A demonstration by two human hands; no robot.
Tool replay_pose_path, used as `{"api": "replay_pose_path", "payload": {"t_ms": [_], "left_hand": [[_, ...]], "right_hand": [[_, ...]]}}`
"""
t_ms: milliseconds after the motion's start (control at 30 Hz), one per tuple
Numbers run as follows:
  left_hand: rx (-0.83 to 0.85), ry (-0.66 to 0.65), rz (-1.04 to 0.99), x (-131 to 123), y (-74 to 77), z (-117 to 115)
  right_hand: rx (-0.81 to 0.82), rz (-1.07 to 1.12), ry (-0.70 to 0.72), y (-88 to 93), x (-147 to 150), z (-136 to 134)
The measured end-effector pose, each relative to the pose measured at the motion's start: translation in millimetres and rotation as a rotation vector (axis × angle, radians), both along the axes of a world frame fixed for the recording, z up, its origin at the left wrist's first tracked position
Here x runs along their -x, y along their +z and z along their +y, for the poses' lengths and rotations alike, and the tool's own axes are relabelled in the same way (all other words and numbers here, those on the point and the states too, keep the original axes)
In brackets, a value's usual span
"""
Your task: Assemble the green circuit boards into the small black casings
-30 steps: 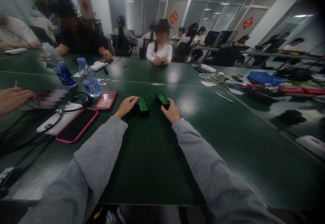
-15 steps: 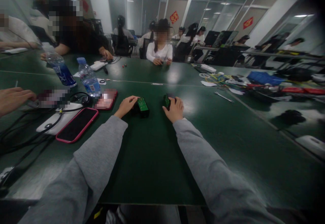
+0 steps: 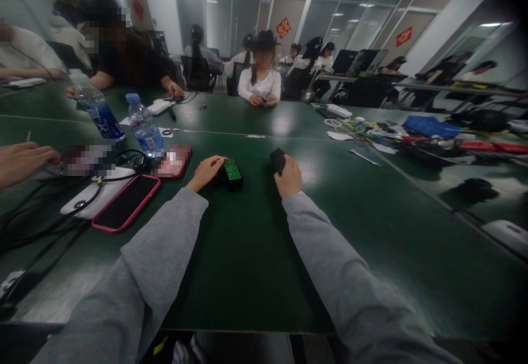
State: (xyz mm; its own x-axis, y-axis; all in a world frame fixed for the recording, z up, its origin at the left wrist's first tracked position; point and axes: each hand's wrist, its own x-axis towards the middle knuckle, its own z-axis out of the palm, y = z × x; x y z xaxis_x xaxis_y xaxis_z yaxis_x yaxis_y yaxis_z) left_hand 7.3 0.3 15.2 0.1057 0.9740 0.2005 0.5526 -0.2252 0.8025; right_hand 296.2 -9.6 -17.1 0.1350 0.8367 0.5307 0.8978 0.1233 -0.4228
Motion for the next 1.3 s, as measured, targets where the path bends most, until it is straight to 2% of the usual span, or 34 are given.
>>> {"api": "replay_pose_path", "payload": {"t_ms": [100, 367, 533, 733, 800, 900, 1000, 1067, 1233, 1300], "left_hand": [[0.003, -0.004, -0.004, 0.3, -1.0, 0.6], [-0.022, -0.028, 0.023, 5.3, -15.2, 13.5], [-0.035, -0.028, 0.062, 7.3, -19.4, 18.4], [-0.015, -0.014, 0.032, 4.9, -15.1, 13.9], [-0.006, -0.01, 0.013, 4.1, -13.3, 12.0], [-0.004, -0.012, -0.002, 3.9, -12.3, 10.9], [-0.013, -0.018, 0.0, 4.7, -13.3, 11.3], [-0.024, -0.022, 0.004, 5.5, -14.7, 12.0], [-0.029, -0.04, 0.025, 6.6, -17.8, 14.6], [-0.026, -0.04, 0.032, 6.2, -17.5, 14.7]], "right_hand": [[-0.021, -0.14, 0.043, 5.4, 6.4, -6.6], [-0.003, -0.264, 0.162, 5.8, 19.5, -12.9], [0.045, -0.165, -0.001, 2.1, 16.4, -8.9], [0.13, -0.067, 0.088, 1.4, 13.5, -7.3], [0.078, -0.035, 0.129, 4.1, 14.9, -8.9], [-0.119, 0.027, 0.154, 9.9, 16.6, -11.4], [-0.281, 0.078, 0.109, 12.0, 13.8, -9.8], [-0.289, 0.137, 0.044, 9.3, 8.7, -5.3], [-0.082, 0.375, -0.161, -1.7, -6.0, 7.8], [-0.023, 0.396, -0.205, -2.9, -7.5, 8.6]]}}
